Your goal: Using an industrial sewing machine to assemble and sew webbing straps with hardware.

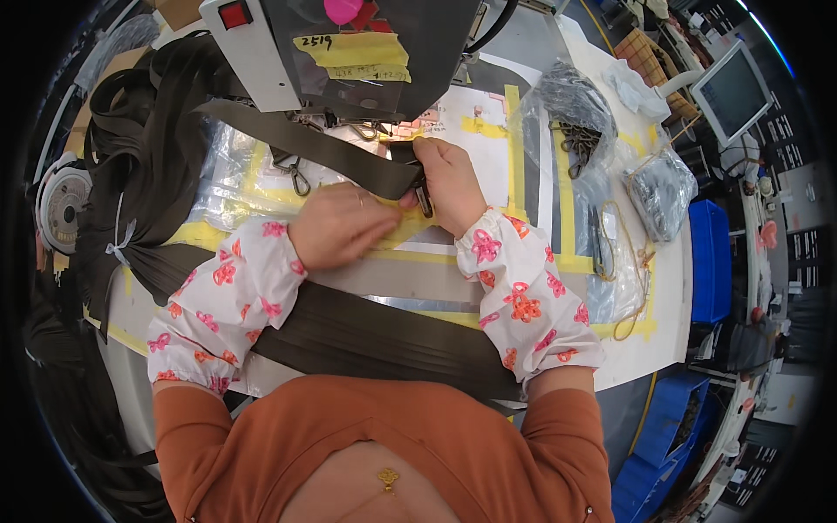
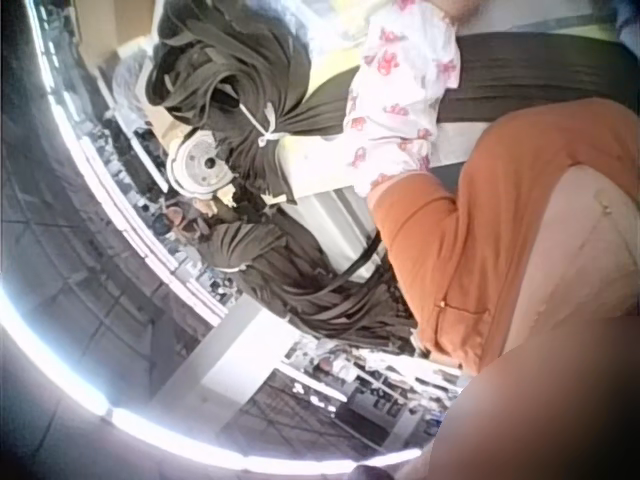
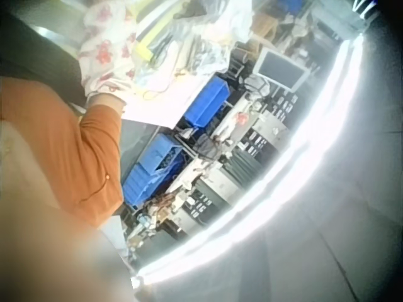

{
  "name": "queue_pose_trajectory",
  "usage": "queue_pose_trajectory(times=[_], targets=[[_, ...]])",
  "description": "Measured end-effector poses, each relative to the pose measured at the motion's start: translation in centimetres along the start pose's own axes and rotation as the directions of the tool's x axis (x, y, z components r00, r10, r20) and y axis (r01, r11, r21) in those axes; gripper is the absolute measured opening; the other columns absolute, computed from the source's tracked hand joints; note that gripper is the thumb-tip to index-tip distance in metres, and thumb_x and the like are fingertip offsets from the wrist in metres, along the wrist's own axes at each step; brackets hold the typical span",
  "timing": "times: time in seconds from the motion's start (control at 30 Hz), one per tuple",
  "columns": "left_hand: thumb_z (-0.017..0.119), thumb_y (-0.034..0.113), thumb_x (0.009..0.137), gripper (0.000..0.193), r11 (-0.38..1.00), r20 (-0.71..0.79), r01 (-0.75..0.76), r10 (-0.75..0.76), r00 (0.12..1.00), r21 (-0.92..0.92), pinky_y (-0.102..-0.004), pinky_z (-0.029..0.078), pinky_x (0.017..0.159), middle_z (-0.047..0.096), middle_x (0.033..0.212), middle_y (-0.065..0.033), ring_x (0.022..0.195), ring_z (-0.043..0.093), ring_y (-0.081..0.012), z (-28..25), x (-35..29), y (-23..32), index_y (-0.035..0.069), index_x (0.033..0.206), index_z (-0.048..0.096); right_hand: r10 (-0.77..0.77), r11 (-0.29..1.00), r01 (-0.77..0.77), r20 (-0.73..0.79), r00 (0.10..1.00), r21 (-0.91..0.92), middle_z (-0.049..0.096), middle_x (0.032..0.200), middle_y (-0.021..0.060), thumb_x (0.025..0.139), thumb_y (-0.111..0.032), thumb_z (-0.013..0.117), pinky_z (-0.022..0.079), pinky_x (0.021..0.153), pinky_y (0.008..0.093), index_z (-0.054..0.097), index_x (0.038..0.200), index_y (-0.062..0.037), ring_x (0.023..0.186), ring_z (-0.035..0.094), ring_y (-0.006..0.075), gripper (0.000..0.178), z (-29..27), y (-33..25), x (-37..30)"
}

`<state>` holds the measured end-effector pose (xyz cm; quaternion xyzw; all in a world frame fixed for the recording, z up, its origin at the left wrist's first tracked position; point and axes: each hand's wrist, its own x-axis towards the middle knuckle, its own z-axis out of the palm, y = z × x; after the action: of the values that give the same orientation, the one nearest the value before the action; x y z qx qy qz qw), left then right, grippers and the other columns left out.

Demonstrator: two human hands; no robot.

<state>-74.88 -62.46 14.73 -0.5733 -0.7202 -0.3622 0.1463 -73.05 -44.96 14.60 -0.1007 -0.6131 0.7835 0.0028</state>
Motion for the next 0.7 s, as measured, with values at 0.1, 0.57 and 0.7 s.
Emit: queue_pose_trajectory(times=[0.1, 0.57, 0.7], targets=[[0.059, 0.012, 0.077, 0.012, 0.977, 0.026, 0.193, -0.196, 0.980, 0.088, -0.0391, 0.046, 0.067, 0.060, 0.075, -0.0110, 0.073, 0.057, -0.0300, 0.5, -0.3, -1.6, 0.006, 0.087, 0.059, 0.159, 0.987, -0.158, -0.024, 0.987, 0.033, 0.059, 0.071, 0.0082, 0.091, -0.019, 0.043, 0.043, 0.040, 0.0238, 0.056, 0.087, 0.0033, 0.043, 0.052, 0.0141, 0.026, -0.5, -0.9, 0.0], [0.062, 0.011, 0.076, 0.024, 0.972, -0.015, 0.231, -0.231, 0.973, -0.038, -0.0399, 0.046, 0.073, 0.058, 0.096, -0.0146, 0.085, 0.056, -0.0330, 0.4, -0.9, -2.7, 0.003, 0.098, 0.059, 0.486, 0.862, -0.506, 0.228, 0.843, 0.031, 0.055, 0.063, 0.0078, 0.090, -0.019, 0.039, 0.040, 0.033, 0.0220, 0.053, 0.086, -0.0007, 0.038, 0.049, 0.0123, 0.024, -0.9, -0.6, -0.8], [0.064, 0.012, 0.075, 0.019, 0.993, -0.085, 0.120, -0.119, 0.989, 0.003, -0.0392, 0.046, 0.071, 0.060, 0.090, -0.0135, 0.082, 0.057, -0.0316, 0.0, -0.2, -3.2, 0.006, 0.093, 0.062, 0.481, 0.853, -0.520, 0.323, 0.815, 0.041, 0.055, 0.061, 0.0082, 0.093, -0.018, 0.031, 0.042, 0.035, 0.0223, 0.053, 0.087, -0.0010, 0.039, 0.051, 0.0133, 0.029, -1.3, -0.4, -0.3]])
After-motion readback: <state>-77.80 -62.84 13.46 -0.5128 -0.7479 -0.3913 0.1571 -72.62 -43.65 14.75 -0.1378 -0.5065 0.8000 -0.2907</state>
